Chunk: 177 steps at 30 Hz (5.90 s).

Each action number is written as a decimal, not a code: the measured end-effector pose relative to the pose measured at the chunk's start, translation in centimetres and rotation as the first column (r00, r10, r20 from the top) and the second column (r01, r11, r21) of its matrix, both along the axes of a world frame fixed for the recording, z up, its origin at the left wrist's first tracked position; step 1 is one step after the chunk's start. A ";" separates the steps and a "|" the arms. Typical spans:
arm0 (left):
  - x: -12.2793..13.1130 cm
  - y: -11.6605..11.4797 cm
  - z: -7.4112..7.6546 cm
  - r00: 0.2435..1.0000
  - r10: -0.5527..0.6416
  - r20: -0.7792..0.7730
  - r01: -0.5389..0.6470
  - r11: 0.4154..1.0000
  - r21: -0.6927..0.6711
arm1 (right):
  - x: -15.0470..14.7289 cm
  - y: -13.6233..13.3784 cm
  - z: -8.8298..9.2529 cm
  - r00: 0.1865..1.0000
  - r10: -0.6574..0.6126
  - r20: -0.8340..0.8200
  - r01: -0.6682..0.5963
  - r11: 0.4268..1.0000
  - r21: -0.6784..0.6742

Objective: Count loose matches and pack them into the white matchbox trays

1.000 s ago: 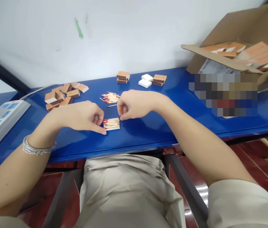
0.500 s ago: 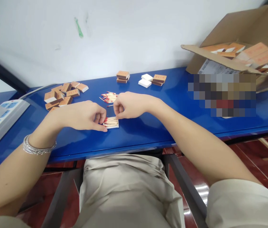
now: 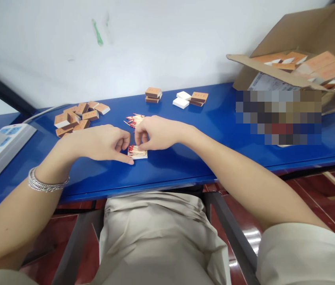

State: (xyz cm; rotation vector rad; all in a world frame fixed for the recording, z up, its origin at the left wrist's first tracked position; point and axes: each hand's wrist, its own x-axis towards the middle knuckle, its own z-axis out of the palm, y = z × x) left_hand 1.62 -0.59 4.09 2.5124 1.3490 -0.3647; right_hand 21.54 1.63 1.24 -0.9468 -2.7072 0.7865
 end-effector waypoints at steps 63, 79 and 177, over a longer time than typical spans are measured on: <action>0.0 0.3 0.1 0.980 -0.071 0.184 0.074 0.997 -0.010 | 0.5 0.9 -0.2 0.998 -0.063 -0.009 0.064 0.991 0.116; -0.4 0.8 0.2 0.999 0.016 0.051 -0.016 1.000 0.008 | 0.1 0.2 -0.2 0.999 0.002 -0.045 -0.001 1.000 0.026; 0.7 1.3 -3.2 0.856 -0.091 0.508 0.090 0.996 0.027 | 12.8 11.3 -2.0 0.498 -0.860 -0.111 0.865 0.484 0.130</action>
